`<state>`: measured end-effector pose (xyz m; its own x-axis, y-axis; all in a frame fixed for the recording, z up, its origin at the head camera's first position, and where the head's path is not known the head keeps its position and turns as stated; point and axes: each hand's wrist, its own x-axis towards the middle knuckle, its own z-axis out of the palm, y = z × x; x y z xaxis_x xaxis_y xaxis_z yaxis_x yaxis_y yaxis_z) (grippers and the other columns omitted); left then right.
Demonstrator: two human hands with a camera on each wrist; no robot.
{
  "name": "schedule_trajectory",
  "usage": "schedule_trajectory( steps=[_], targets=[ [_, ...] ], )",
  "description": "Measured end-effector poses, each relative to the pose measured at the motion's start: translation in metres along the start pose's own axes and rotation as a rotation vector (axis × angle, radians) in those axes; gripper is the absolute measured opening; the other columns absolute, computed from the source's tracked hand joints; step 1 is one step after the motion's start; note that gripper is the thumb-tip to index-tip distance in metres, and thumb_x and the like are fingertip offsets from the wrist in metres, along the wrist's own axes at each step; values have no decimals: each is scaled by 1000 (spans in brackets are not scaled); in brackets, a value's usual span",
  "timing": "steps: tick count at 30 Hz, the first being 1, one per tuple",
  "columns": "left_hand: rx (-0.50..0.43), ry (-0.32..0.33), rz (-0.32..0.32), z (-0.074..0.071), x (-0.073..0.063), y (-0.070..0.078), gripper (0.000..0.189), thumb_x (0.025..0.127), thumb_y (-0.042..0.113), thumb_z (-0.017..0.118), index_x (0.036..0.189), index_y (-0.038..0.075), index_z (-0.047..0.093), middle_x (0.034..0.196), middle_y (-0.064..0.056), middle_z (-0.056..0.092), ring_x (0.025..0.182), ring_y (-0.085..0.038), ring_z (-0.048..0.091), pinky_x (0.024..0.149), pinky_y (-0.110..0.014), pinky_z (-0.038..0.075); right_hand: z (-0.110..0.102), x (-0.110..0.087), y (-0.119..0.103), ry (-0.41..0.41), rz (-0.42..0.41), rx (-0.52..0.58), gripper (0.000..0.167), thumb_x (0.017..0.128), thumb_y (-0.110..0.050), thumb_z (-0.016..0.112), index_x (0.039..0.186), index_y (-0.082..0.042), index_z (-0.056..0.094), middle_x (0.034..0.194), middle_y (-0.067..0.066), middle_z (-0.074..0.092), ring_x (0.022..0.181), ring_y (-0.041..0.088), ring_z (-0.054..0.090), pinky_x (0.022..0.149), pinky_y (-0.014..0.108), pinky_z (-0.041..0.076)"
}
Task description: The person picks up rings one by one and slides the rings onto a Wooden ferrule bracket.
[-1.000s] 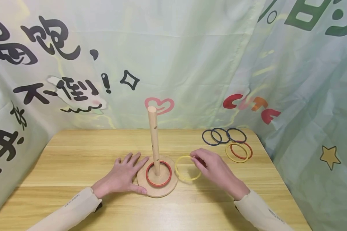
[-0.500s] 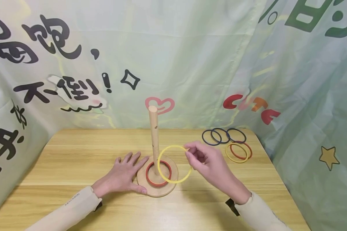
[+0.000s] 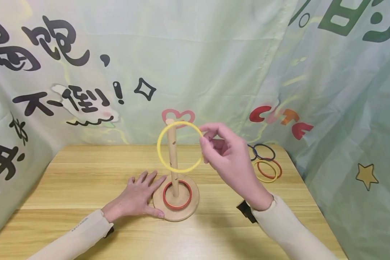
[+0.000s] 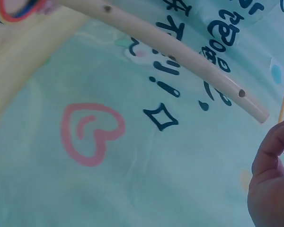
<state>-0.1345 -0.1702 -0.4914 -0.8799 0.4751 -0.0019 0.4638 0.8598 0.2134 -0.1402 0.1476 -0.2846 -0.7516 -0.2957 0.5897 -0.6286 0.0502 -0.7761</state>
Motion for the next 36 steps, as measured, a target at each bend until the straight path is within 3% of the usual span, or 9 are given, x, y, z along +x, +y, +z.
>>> schedule_trajectory(
  steps=[8,18,31,36],
  targets=[
    [-15,3,5,-3,-1,1,132,72,96,71,172,16,38,168,-31,36,148,-64,35,100,-88,33,15,22,5,6,37,24,22,105,1,68,125,-7,73,90,15,59,56,25,57,46,29,40],
    [1,-13,1,-5,0,2,131,72,95,72,172,17,38,168,-31,36,148,-63,35,101,-87,34,21,24,37,-77,212,-77,17,107,-6,68,123,-11,71,95,12,62,59,27,62,49,27,42],
    [0,-22,-7,-5,1,2,132,72,95,71,173,17,36,169,-30,34,149,-63,34,101,-87,33,30,-9,96,-177,399,-135,18,108,-7,63,125,-8,69,92,11,62,56,22,59,49,27,40],
    [-1,-30,-18,-5,0,2,132,72,94,72,172,16,36,170,-30,33,150,-63,33,102,-87,33,38,-29,119,-210,428,-147,18,106,-3,63,123,-6,69,90,8,61,58,29,62,49,26,40]
  ],
)
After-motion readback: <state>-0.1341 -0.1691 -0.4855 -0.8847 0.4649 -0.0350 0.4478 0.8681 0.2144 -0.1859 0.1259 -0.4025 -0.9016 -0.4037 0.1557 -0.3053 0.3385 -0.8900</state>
